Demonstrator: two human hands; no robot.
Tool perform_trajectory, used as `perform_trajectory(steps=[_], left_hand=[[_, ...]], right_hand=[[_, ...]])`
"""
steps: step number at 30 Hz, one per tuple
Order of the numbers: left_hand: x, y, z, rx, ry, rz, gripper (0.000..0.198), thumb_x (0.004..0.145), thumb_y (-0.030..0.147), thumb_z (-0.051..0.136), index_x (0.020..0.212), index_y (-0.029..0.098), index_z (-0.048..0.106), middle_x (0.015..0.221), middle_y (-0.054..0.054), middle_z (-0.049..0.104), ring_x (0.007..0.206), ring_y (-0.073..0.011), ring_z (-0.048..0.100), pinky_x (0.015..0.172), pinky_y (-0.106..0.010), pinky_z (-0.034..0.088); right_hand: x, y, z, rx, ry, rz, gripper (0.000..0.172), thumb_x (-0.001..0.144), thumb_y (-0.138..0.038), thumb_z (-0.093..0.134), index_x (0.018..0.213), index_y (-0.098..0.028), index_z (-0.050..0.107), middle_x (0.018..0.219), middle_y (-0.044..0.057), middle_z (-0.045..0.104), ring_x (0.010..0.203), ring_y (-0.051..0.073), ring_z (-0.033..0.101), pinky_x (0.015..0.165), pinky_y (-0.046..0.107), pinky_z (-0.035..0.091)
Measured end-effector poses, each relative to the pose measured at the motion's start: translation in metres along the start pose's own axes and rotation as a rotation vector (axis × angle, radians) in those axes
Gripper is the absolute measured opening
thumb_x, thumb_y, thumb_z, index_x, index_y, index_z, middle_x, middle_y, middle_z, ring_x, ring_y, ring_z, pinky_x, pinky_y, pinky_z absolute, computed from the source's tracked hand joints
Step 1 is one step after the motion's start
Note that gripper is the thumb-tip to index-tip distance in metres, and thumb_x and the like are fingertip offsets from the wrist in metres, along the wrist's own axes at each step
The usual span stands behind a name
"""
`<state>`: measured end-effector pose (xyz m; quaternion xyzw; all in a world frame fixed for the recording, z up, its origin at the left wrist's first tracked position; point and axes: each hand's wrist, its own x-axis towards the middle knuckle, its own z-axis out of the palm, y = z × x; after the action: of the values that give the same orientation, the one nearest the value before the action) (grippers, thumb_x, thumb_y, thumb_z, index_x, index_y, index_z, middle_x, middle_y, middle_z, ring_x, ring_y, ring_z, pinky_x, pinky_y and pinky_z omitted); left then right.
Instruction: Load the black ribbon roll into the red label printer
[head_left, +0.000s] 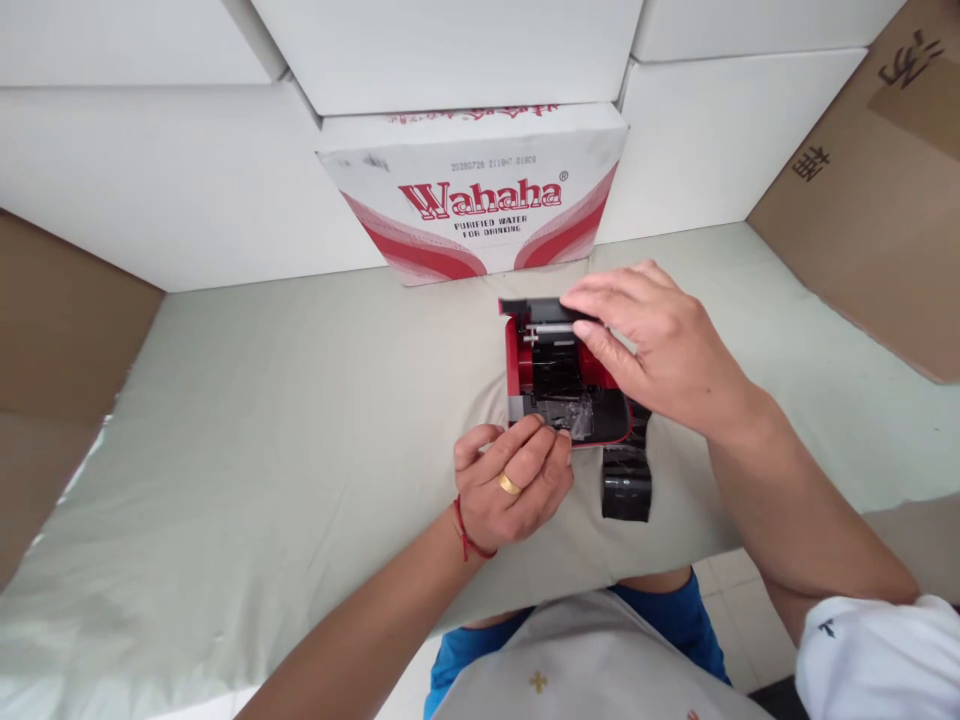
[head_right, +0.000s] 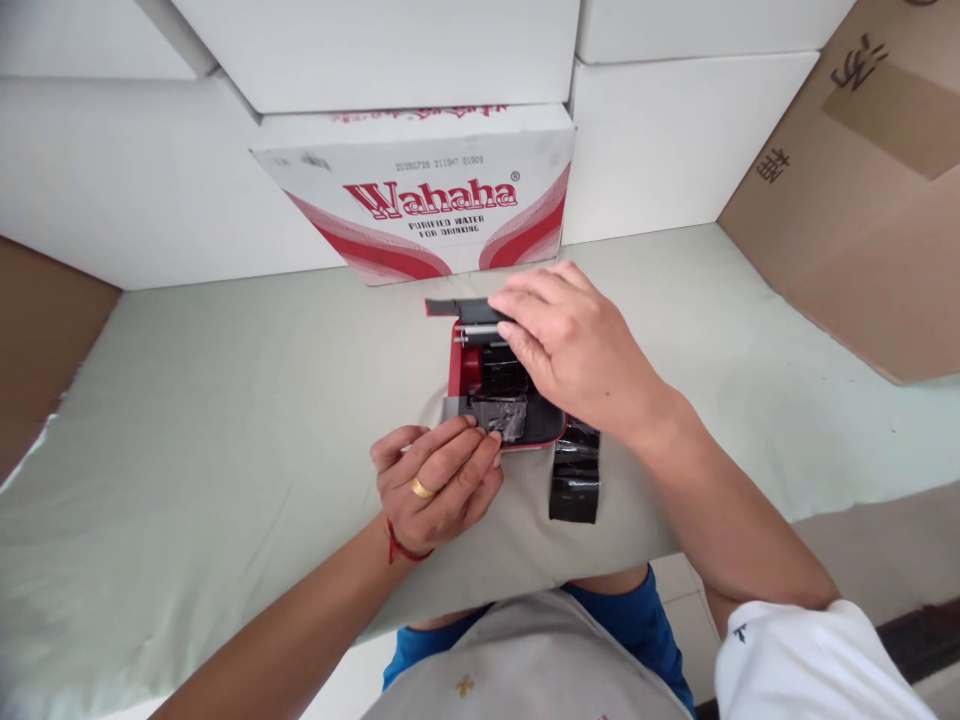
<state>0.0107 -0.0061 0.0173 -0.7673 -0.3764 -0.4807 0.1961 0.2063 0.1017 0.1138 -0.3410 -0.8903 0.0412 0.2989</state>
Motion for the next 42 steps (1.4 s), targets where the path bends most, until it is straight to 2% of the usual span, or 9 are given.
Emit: perform_trajectory(steps=[5, 10, 16, 23, 29, 33, 37, 39, 42], left_hand=[[0.003, 0.007, -0.001, 0.053, -0.098, -0.024, 0.021, 0.096, 0.020, 0.073, 0.115, 0.021, 0.081, 0.096, -0.006, 0.078, 0.100, -0.0233, 0.074, 0.094, -0.041, 0.044], [0.003, 0.019, -0.002, 0.136, -0.142, -0.055, 0.025, 0.096, 0.014, 0.072, 0.117, 0.023, 0.082, 0.100, -0.007, 0.076, 0.106, -0.0235, 0.071, 0.095, -0.042, 0.039], [0.002, 0.023, -0.004, 0.146, -0.152, -0.077, 0.026, 0.096, 0.012, 0.072, 0.118, 0.022, 0.082, 0.103, -0.008, 0.076, 0.107, -0.0231, 0.070, 0.095, -0.041, 0.038], [-0.005, 0.021, -0.002, 0.136, -0.167, -0.079, 0.032, 0.092, 0.015, 0.077, 0.122, 0.025, 0.082, 0.105, -0.009, 0.076, 0.107, -0.0253, 0.070, 0.094, -0.043, 0.039], [-0.004, 0.017, -0.003, -0.008, -0.136, -0.153, 0.053, 0.093, 0.012, 0.073, 0.143, 0.029, 0.073, 0.104, -0.006, 0.076, 0.102, -0.0248, 0.072, 0.093, -0.043, 0.043], [-0.003, 0.005, -0.008, -0.274, -0.032, -0.362, 0.054, 0.097, 0.006, 0.064, 0.147, 0.026, 0.066, 0.110, -0.006, 0.072, 0.103, -0.0216, 0.070, 0.094, -0.039, 0.053], [-0.011, -0.021, -0.001, -0.465, 0.099, -0.807, 0.035, 0.104, 0.021, 0.065, 0.138, 0.030, 0.069, 0.120, -0.005, 0.068, 0.110, -0.0206, 0.068, 0.101, -0.038, 0.056], [-0.017, -0.037, 0.007, -0.636, 0.060, -1.006, 0.039, 0.101, 0.031, 0.070, 0.139, 0.033, 0.068, 0.134, -0.006, 0.067, 0.120, -0.0215, 0.067, 0.104, -0.038, 0.056], [-0.023, -0.053, 0.017, -0.922, -0.012, -1.148, 0.057, 0.090, 0.039, 0.077, 0.146, 0.036, 0.064, 0.156, -0.007, 0.061, 0.143, -0.0266, 0.060, 0.114, -0.042, 0.055]], right_hand=[[-0.026, -0.009, -0.008, 0.076, -0.135, -0.072, 0.039, 0.108, -0.008, 0.048, 0.132, -0.016, 0.077, 0.124, 0.014, 0.079, 0.108, 0.028, 0.068, 0.096, 0.046, 0.062], [-0.048, -0.014, 0.001, 0.063, -0.158, -0.085, 0.052, 0.097, 0.006, 0.043, 0.135, -0.012, 0.075, 0.132, 0.015, 0.077, 0.115, 0.026, 0.066, 0.100, 0.043, 0.063], [-0.056, -0.030, 0.013, -0.060, -0.123, -0.034, 0.051, 0.093, 0.007, 0.046, 0.131, -0.008, 0.076, 0.124, 0.014, 0.081, 0.109, 0.028, 0.067, 0.086, 0.041, 0.063], [-0.054, -0.037, 0.015, -0.158, -0.166, 0.038, 0.039, 0.099, 0.002, 0.050, 0.115, -0.017, 0.080, 0.111, 0.007, 0.082, 0.096, 0.023, 0.065, 0.061, 0.037, 0.050], [-0.058, -0.035, 0.021, -0.120, -0.098, 0.089, 0.042, 0.098, 0.004, 0.052, 0.117, -0.020, 0.080, 0.113, 0.005, 0.084, 0.099, 0.022, 0.067, 0.072, 0.034, 0.057], [-0.065, -0.038, 0.023, -0.035, -0.028, 0.000, 0.042, 0.103, 0.002, 0.049, 0.129, -0.014, 0.079, 0.125, 0.009, 0.084, 0.112, 0.024, 0.070, 0.094, 0.037, 0.065], [-0.073, -0.047, 0.023, 0.019, -0.025, -0.165, 0.040, 0.106, -0.001, 0.048, 0.131, -0.010, 0.079, 0.129, 0.014, 0.083, 0.122, 0.025, 0.072, 0.106, 0.041, 0.065], [-0.077, -0.052, 0.023, 0.003, -0.022, -0.162, 0.041, 0.106, -0.001, 0.049, 0.131, -0.012, 0.079, 0.127, 0.014, 0.083, 0.120, 0.025, 0.073, 0.102, 0.041, 0.067], [-0.081, -0.060, 0.022, 0.003, -0.006, -0.131, 0.042, 0.105, 0.000, 0.050, 0.129, -0.015, 0.080, 0.124, 0.013, 0.084, 0.116, 0.024, 0.075, 0.099, 0.040, 0.069]])
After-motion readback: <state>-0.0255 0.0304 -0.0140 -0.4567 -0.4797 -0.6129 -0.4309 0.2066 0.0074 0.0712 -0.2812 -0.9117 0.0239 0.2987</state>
